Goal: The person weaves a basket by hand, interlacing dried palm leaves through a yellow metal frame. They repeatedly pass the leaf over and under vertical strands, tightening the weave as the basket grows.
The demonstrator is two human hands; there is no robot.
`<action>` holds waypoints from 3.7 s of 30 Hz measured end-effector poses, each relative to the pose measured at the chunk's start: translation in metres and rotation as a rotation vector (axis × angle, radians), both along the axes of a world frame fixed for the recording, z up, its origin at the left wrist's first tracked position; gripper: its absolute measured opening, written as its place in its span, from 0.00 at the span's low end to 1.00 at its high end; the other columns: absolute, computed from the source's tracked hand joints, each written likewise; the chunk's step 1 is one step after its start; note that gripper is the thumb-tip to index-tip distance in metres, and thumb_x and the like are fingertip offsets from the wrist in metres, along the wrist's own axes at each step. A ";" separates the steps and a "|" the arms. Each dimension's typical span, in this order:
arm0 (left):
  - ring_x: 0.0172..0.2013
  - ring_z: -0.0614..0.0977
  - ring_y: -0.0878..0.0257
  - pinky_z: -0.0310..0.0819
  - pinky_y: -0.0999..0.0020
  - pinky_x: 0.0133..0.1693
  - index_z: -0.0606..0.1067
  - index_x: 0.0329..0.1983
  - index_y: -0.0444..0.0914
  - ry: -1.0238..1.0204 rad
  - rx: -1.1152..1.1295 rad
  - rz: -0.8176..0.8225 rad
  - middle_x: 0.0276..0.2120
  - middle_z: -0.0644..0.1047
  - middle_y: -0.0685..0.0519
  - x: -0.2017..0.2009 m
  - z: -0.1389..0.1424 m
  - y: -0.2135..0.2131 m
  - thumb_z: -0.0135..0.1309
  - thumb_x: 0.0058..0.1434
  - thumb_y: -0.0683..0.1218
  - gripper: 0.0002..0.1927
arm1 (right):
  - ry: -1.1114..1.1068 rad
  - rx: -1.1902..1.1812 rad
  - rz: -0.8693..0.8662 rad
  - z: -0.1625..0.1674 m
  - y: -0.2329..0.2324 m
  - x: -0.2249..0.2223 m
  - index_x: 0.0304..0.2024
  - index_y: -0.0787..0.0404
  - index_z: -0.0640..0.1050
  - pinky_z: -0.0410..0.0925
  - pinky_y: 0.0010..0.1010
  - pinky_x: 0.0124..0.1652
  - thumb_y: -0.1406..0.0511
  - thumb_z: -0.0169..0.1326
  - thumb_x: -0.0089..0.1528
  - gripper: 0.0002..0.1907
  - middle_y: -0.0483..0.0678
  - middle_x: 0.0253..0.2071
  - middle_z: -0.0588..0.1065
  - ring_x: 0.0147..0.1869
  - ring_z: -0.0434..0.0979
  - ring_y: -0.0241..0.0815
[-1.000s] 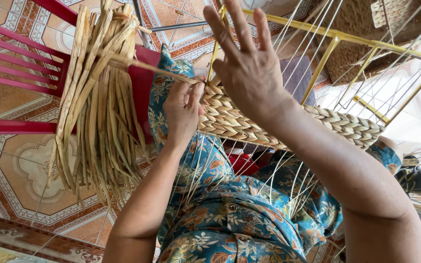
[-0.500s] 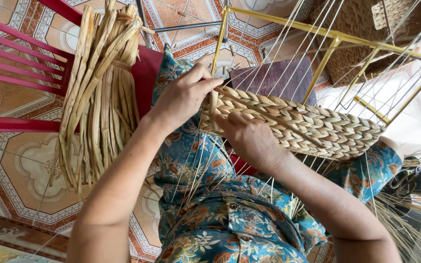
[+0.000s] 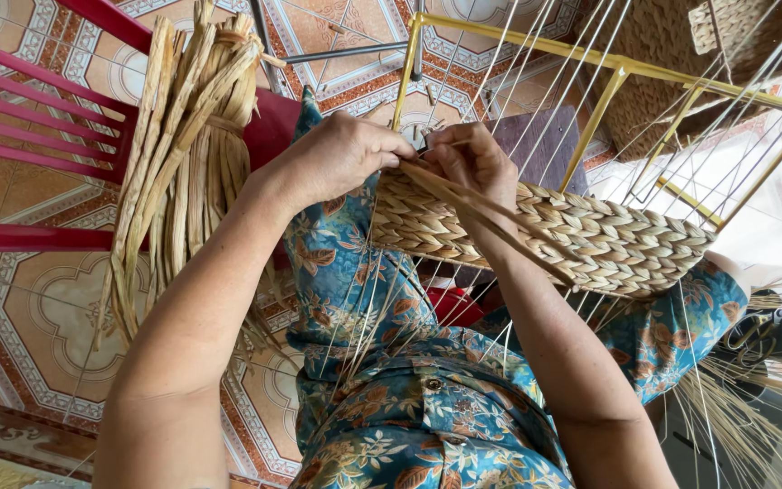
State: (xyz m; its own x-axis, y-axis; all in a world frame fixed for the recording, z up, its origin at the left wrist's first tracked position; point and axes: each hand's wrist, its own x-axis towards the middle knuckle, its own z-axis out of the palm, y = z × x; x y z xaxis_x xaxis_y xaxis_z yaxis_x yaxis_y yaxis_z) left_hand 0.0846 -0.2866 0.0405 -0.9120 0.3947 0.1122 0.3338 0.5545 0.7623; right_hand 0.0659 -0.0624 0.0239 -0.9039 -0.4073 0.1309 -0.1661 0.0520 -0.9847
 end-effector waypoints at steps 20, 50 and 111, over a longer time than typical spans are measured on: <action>0.31 0.86 0.60 0.82 0.68 0.31 0.73 0.43 0.36 0.174 0.123 0.291 0.29 0.81 0.50 0.027 -0.025 0.039 0.52 0.70 0.34 0.04 | 0.024 0.427 0.076 0.007 0.007 0.041 0.51 0.64 0.79 0.79 0.26 0.34 0.72 0.57 0.66 0.11 0.52 0.43 0.81 0.38 0.84 0.37; 0.43 0.88 0.64 0.86 0.70 0.44 0.76 0.41 0.34 -0.013 0.520 0.322 0.38 0.82 0.52 0.011 -0.021 0.045 0.50 0.74 0.42 0.07 | 0.583 0.853 0.053 0.027 0.038 0.002 0.38 0.59 0.76 0.73 0.32 0.31 0.65 0.59 0.67 0.06 0.47 0.32 0.78 0.30 0.79 0.39; 0.46 0.79 0.50 0.72 0.52 0.53 0.75 0.42 0.40 0.420 -0.497 1.231 0.42 0.79 0.50 0.043 -0.009 -0.097 0.67 0.57 0.49 0.16 | 0.451 0.617 -0.053 0.043 0.090 0.012 0.47 0.61 0.81 0.76 0.27 0.40 0.70 0.60 0.68 0.06 0.48 0.45 0.78 0.42 0.80 0.36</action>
State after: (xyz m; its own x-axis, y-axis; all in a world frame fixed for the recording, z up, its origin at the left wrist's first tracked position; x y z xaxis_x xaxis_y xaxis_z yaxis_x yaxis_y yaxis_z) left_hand 0.1273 -0.3831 0.0319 -0.6313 -0.5492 0.5476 -0.4093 0.8357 0.3662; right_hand 0.0779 0.0272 0.0665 -0.8371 -0.4842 0.2546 -0.5272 0.5898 -0.6118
